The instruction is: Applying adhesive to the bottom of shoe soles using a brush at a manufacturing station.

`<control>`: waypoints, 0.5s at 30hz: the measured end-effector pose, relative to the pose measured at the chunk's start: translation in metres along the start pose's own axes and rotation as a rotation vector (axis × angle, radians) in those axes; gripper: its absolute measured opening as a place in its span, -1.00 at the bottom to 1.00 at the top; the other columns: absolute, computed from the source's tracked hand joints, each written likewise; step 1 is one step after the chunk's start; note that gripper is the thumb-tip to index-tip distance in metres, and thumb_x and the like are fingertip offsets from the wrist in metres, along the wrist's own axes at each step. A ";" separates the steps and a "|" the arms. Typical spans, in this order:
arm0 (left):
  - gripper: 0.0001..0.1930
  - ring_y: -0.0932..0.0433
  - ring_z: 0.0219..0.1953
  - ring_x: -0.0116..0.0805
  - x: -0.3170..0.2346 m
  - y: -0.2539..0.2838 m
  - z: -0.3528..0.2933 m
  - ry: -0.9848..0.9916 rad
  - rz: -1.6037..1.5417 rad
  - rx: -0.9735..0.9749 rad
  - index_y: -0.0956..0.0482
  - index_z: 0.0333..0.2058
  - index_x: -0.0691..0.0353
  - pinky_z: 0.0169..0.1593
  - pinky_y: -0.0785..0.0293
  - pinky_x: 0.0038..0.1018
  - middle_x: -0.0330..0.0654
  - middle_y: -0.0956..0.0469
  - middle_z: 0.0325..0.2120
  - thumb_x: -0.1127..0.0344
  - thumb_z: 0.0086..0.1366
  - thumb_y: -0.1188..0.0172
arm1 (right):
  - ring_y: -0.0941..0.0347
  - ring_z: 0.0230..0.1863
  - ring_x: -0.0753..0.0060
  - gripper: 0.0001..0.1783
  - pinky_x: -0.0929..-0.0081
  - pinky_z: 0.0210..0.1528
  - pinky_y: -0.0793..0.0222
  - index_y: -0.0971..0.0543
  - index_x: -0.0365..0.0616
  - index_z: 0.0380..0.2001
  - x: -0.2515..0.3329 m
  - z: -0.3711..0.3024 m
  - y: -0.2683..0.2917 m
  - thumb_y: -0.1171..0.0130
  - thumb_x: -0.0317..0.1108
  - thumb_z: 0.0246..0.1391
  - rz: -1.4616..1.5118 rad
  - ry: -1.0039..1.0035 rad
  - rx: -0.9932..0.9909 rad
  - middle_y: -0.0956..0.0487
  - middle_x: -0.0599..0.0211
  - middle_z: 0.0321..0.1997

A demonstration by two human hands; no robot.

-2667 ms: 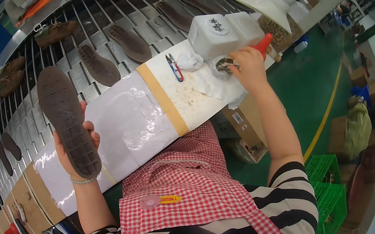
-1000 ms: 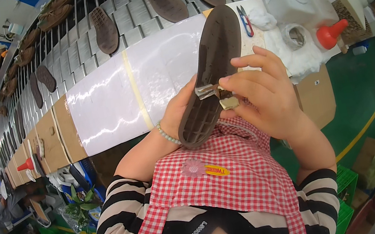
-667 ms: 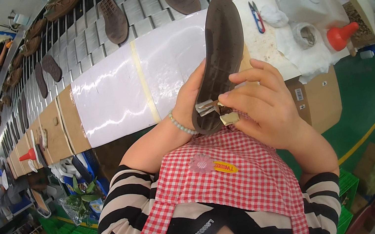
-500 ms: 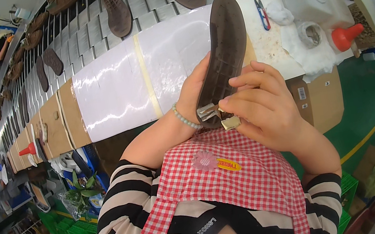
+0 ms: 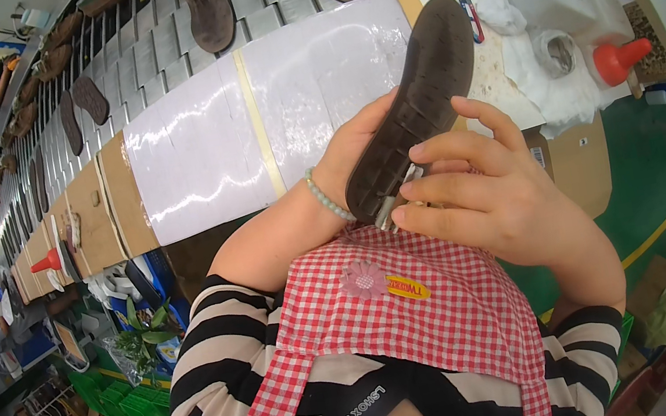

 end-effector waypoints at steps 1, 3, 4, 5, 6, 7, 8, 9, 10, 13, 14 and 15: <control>-0.57 -0.68 -0.16 -0.10 0.000 0.002 0.001 0.003 -0.002 -0.001 -0.42 0.14 0.38 -0.11 -0.70 -0.30 0.07 -0.62 -0.10 0.16 0.58 0.23 | -0.50 0.11 0.37 -0.73 -0.10 0.42 -0.14 -0.74 0.19 -0.23 0.001 0.000 0.002 -0.31 -0.30 -0.08 -0.018 -0.005 0.019 -0.68 0.58 -0.18; -0.57 -0.69 -0.19 -0.07 -0.001 0.006 0.001 -0.002 -0.062 0.006 -0.42 0.15 0.38 -0.15 -0.71 -0.30 0.06 -0.63 -0.11 0.17 0.57 0.20 | -0.50 0.11 0.37 -0.74 -0.10 0.42 -0.14 -0.74 0.20 -0.24 0.003 0.001 0.010 -0.30 -0.30 -0.08 -0.033 -0.006 0.042 -0.68 0.59 -0.18; -0.57 -0.69 -0.19 -0.07 -0.003 0.017 0.004 -0.006 -0.065 0.008 -0.42 0.15 0.38 -0.15 -0.71 -0.30 0.06 -0.63 -0.11 0.17 0.57 0.20 | -0.51 0.11 0.36 -0.71 -0.10 0.42 -0.13 -0.73 0.17 -0.22 0.005 0.001 0.016 -0.32 -0.33 -0.10 -0.060 -0.027 0.055 -0.68 0.57 -0.18; -0.53 -0.58 0.01 -0.01 -0.004 0.025 0.007 0.022 -0.116 0.201 -0.36 0.22 0.36 0.05 -0.60 -0.19 0.10 -0.55 0.01 0.13 0.57 0.23 | -0.51 0.11 0.34 -0.68 -0.09 0.42 -0.13 -0.72 0.14 -0.19 0.006 0.001 0.019 -0.34 -0.35 -0.11 -0.087 -0.048 0.068 -0.68 0.56 -0.18; -0.48 -0.48 0.20 0.06 -0.005 0.011 0.006 0.056 -0.166 0.395 -0.30 0.29 0.35 0.25 -0.49 -0.08 0.14 -0.48 0.13 0.10 0.57 0.26 | -0.51 0.11 0.34 -0.68 -0.09 0.42 -0.13 -0.72 0.14 -0.19 0.005 -0.001 0.020 -0.34 -0.35 -0.11 -0.089 -0.048 0.072 -0.68 0.56 -0.18; -0.48 -0.48 0.20 0.06 -0.005 0.005 0.004 0.054 -0.169 0.398 -0.30 0.29 0.35 0.25 -0.49 -0.08 0.14 -0.48 0.13 0.10 0.57 0.26 | -0.51 0.10 0.30 -0.62 -0.09 0.40 -0.16 -0.71 0.10 -0.16 0.002 -0.004 0.024 -0.37 -0.38 -0.16 -0.142 -0.099 0.003 -0.67 0.52 -0.18; -0.50 -0.51 0.18 0.08 -0.006 0.005 0.002 -0.008 -0.133 0.251 -0.35 0.25 0.34 0.20 -0.54 -0.11 0.13 -0.49 0.11 0.09 0.56 0.20 | -0.51 0.09 0.25 -0.55 -0.08 0.38 -0.18 -0.69 0.06 -0.12 -0.002 -0.006 0.028 -0.40 -0.41 -0.21 -0.194 -0.148 -0.066 -0.67 0.48 -0.17; -0.52 -0.53 0.15 0.10 -0.008 0.001 0.000 -0.061 -0.096 0.107 -0.40 0.21 0.34 0.15 -0.58 -0.13 0.13 -0.51 0.09 0.09 0.56 0.15 | -0.54 0.01 0.28 -0.58 -0.03 0.29 -0.26 -0.68 -0.05 -0.19 -0.002 -0.008 0.031 -0.47 -0.34 -0.24 -0.205 -0.172 -0.144 -0.64 0.42 -0.23; -0.52 -0.53 0.15 0.10 -0.008 -0.001 0.001 -0.058 -0.098 0.114 -0.40 0.21 0.34 0.15 -0.58 -0.13 0.13 -0.51 0.09 0.09 0.56 0.15 | -0.54 0.01 0.28 -0.58 -0.03 0.29 -0.26 -0.68 -0.05 -0.19 -0.002 -0.011 0.027 -0.47 -0.34 -0.24 -0.212 -0.173 -0.139 -0.64 0.42 -0.23; -0.46 -0.42 0.24 0.20 -0.014 -0.001 0.001 -0.121 -0.023 0.092 -0.37 0.26 0.28 0.33 -0.36 -0.01 0.26 -0.35 0.24 -0.01 0.53 0.10 | -0.54 -0.07 0.13 -0.46 0.02 0.21 -0.33 -0.64 -0.20 -0.17 -0.012 -0.023 0.010 -0.60 -0.32 -0.30 0.077 -0.356 -0.265 -0.60 0.30 -0.24; -0.46 -0.42 0.24 0.20 -0.016 0.001 0.001 -0.119 -0.024 0.094 -0.37 0.26 0.28 0.33 -0.36 -0.01 0.26 -0.35 0.24 -0.01 0.53 0.10 | -0.54 -0.07 0.13 -0.46 0.02 0.21 -0.33 -0.64 -0.20 -0.17 -0.012 -0.027 0.004 -0.60 -0.32 -0.30 0.074 -0.358 -0.264 -0.60 0.30 -0.24; -0.45 -0.42 0.24 0.21 -0.016 0.002 0.000 -0.084 -0.069 0.144 -0.37 0.26 0.29 0.34 -0.34 0.01 0.28 -0.32 0.26 -0.01 0.52 0.10 | -0.54 -0.09 0.10 -0.45 0.06 0.17 -0.35 -0.63 -0.20 -0.17 -0.014 -0.031 -0.002 -0.61 -0.33 -0.31 0.148 -0.406 -0.281 -0.60 0.26 -0.24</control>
Point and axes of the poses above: each hand's wrist, its own z-axis towards the middle knuckle, its own y-axis out of the back of the hand, x = y × z, the point moved 5 cm from there along z, towards the middle knuckle
